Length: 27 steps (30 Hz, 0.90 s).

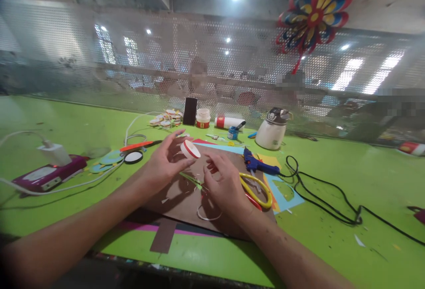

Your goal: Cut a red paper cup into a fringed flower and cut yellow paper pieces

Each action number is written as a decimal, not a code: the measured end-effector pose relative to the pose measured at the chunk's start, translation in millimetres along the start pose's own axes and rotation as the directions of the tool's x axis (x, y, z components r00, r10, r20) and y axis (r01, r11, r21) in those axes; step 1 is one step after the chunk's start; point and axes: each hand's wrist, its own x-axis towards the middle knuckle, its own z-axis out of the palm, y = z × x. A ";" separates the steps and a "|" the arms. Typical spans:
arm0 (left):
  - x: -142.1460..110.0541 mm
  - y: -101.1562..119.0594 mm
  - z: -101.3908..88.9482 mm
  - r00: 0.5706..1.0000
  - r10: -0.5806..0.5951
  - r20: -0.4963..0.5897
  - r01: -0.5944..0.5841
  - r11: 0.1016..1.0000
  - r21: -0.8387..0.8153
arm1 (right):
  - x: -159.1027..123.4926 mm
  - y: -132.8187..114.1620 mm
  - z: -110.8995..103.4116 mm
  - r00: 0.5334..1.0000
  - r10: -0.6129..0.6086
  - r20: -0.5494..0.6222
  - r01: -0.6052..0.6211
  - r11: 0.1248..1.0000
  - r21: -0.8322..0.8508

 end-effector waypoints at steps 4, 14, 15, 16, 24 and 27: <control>1.8 -8.1 0.0 0.988 0.130 -0.086 -0.118 0.985 0.130 | -1.5 1.5 1.0 0.999 0.022 0.028 -0.021 1.000 -0.022; 6.9 -14.2 -5.5 0.979 0.161 -0.127 -0.135 0.972 0.194 | -2.4 7.4 3.0 0.991 0.066 0.113 -0.057 0.995 -0.078; 8.0 -14.1 -6.7 0.979 0.154 -0.135 -0.127 0.974 0.185 | -1.9 9.0 2.5 0.991 0.079 0.106 -0.070 0.994 -0.083; 9.2 -13.7 -7.9 0.979 0.146 -0.140 -0.121 0.977 0.175 | -1.2 10.4 1.7 0.991 0.094 0.096 -0.085 0.993 -0.086; 12.8 -8.4 -4.6 0.999 0.037 0.003 -0.036 0.998 -0.050 | 9.3 10.9 -8.9 0.955 0.278 0.099 -0.285 0.956 0.062; 8.7 -5.8 -2.0 0.993 -0.019 0.114 0.031 0.995 -0.096 | 11.2 12.5 -10.7 0.917 0.359 0.174 -0.391 0.896 0.211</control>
